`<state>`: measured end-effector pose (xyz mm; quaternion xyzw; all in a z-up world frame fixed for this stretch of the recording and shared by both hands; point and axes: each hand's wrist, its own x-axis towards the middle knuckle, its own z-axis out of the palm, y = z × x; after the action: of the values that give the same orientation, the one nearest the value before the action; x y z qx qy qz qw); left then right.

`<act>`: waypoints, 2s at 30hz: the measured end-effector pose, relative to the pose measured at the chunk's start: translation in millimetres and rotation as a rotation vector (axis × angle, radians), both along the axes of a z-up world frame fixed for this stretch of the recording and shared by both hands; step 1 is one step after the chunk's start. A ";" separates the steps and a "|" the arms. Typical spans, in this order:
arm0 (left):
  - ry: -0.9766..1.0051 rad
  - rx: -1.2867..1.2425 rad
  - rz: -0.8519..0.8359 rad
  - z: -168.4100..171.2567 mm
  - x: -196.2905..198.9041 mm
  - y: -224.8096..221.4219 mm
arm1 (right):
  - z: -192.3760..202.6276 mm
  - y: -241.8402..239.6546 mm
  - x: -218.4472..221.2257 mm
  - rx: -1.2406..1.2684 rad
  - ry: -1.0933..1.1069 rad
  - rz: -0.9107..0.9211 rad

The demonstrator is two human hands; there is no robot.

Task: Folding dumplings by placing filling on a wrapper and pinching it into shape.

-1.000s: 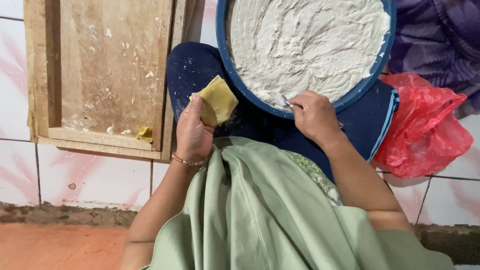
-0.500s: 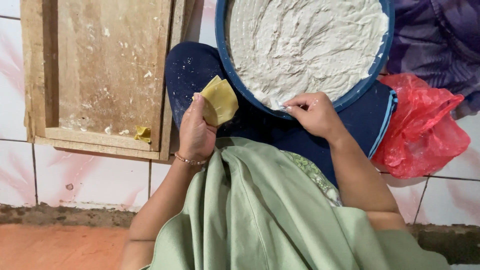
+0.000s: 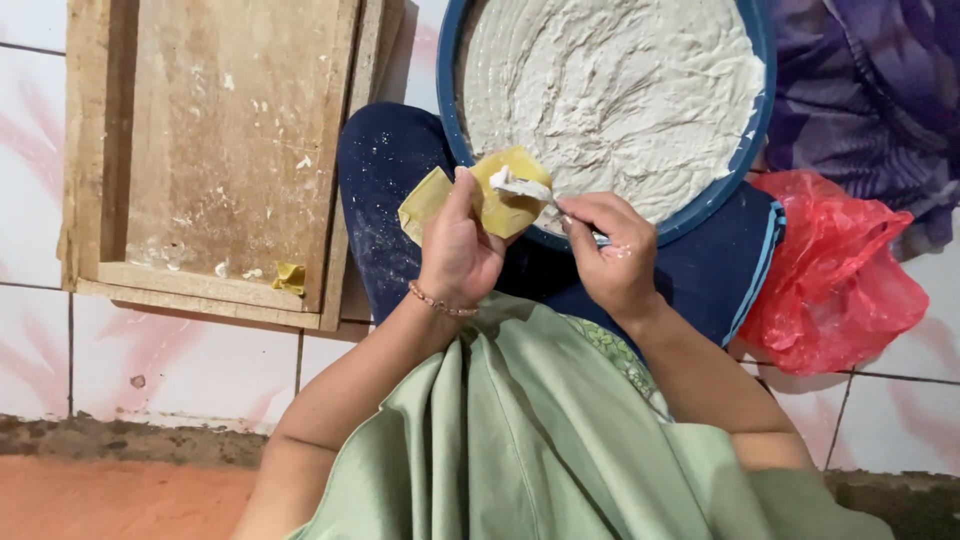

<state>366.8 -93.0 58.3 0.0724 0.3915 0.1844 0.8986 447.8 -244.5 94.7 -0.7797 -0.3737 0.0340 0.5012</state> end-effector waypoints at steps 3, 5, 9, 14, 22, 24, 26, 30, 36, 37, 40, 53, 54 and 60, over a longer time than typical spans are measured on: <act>-0.072 -0.049 0.027 -2.7 2.7 -0.2 | -1.8 1.7 -2.7 0.067 -0.085 0.015; -0.084 -0.054 0.033 -0.6 3.2 0.1 | -3.0 3.0 -2.4 0.090 -0.093 0.024; -0.099 -0.081 0.043 5.2 1.0 6.3 | -7.0 3.4 -2.0 0.122 -0.121 0.031; -0.102 -0.104 0.054 7.3 -1.5 14.2 | -6.6 4.0 -2.7 0.129 -0.115 0.029; -0.120 -0.112 0.027 1.8 -3.0 22.6 | -5.3 3.4 -1.0 0.136 -0.108 0.037; -0.121 -0.130 0.038 12.7 -3.3 24.0 | -6.4 3.3 -1.1 0.135 -0.115 0.027; -0.131 -0.135 0.039 7.2 -4.2 26.4 | -6.8 2.4 -0.6 0.138 -0.118 0.031; -0.148 -0.137 0.036 0.9 -6.7 30.1 | -9.0 1.0 1.9 0.132 -0.134 0.040; -0.161 -0.128 0.038 5.2 -9.6 34.3 | -13.1 -0.5 4.4 0.139 -0.142 0.048; -0.162 -0.128 0.039 10.7 -10.9 35.9 | -12.1 -0.4 4.9 0.138 -0.143 0.048; -0.167 -0.051 0.073 16.0 -15.2 43.9 | -10.3 -1.4 7.6 0.122 -0.157 0.042; -0.095 0.158 -0.145 42.0 -17.2 16.4 | -10.5 0.2 9.9 0.219 -0.179 0.126; -0.088 0.124 -0.161 41.7 -15.9 12.1 | -6.9 3.1 8.0 0.234 -0.188 0.140; -0.074 0.101 -0.244 19.5 -13.8 -1.8 | 6.3 0.3 8.4 0.191 -0.187 0.176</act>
<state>353.0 -94.8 77.8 0.1579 0.3364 0.0958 0.9234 456.2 -244.1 100.9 -0.6925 -0.4871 -0.0306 0.5312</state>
